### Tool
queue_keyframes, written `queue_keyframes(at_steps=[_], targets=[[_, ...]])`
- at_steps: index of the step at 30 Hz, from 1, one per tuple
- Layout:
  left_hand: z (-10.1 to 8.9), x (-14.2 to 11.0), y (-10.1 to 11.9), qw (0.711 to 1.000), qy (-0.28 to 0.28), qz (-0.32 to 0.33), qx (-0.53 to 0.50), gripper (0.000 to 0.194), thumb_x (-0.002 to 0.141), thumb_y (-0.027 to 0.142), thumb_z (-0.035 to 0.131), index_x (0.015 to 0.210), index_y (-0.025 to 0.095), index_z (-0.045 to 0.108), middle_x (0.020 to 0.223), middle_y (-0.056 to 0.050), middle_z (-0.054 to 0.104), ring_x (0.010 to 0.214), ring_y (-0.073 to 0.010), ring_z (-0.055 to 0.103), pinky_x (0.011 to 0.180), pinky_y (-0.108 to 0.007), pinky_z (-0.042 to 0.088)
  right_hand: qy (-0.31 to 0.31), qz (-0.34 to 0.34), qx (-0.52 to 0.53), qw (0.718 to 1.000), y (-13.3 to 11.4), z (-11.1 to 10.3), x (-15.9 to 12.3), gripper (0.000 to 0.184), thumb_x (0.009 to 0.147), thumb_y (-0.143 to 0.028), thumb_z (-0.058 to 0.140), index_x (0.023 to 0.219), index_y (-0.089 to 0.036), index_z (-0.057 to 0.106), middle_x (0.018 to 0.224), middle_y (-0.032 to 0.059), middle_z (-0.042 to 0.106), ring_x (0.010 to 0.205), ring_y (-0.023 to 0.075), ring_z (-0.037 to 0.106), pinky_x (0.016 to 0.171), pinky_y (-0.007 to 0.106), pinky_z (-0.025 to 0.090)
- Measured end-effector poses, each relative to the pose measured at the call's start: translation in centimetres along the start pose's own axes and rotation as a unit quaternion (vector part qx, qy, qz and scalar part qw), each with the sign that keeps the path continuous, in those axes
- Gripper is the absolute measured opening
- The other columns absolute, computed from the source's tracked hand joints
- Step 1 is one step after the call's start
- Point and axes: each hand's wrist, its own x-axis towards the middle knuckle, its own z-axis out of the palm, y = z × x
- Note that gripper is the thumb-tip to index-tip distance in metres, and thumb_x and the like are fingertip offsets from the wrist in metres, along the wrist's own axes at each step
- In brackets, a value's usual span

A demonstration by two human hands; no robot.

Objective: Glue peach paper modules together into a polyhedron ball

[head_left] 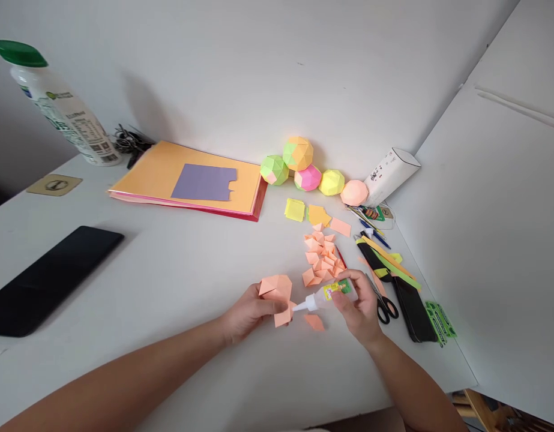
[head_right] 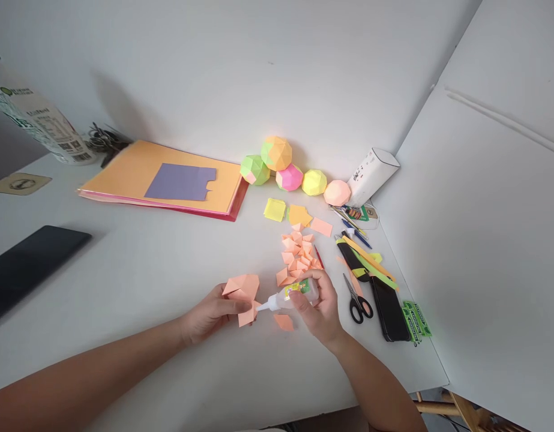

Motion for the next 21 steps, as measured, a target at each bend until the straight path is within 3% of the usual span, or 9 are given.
queue_keyframes(at_steps=[4,11,18,21], targets=[[-0.1,0.0,0.1,1.000,-0.024,0.012,-0.009,0.023,0.070,0.018,0.058,0.049,0.013,0.064,0.063,-0.006,0.062,0.065,-0.0179,0.054,0.066,-0.030,0.041,-0.019,0.099,0.073,0.992,1.0,0.0,0.5,0.021,0.078,-0.038,0.062,0.089,-0.022,0.052,0.072,-0.0011,0.051,0.057,0.0115,0.048,0.049,0.024,0.041],[-0.3,0.0,0.1,0.998,-0.045,0.007,-0.046,0.026,0.072,0.020,0.059,0.047,0.014,0.059,0.055,-0.003,0.054,0.057,-0.0151,0.050,0.056,-0.027,0.037,-0.051,0.180,0.161,0.969,2.1,-0.1,1.4,0.019,0.074,-0.036,0.063,0.081,-0.021,0.055,0.066,-0.0025,0.048,0.057,0.0112,0.046,0.048,0.023,0.035],[-0.2,-0.1,0.1,0.998,-0.051,0.010,-0.044,0.025,0.072,0.018,0.058,0.047,0.013,0.060,0.057,-0.005,0.058,0.059,-0.0166,0.052,0.058,-0.028,0.039,-0.059,0.210,0.199,0.956,1.9,0.0,1.7,0.016,0.072,-0.033,0.062,0.078,-0.021,0.054,0.068,-0.0025,0.049,0.058,0.0116,0.047,0.047,0.023,0.034],[0.0,-0.1,0.0,0.998,-0.027,-0.011,-0.052,0.022,0.070,0.018,0.060,0.049,0.014,0.061,0.056,-0.004,0.058,0.055,-0.0160,0.051,0.056,-0.029,0.039,-0.051,0.217,0.201,0.954,2.2,0.2,1.7,0.016,0.071,-0.033,0.063,0.078,-0.020,0.055,0.073,-0.0014,0.050,0.058,0.0116,0.047,0.048,0.023,0.035]])
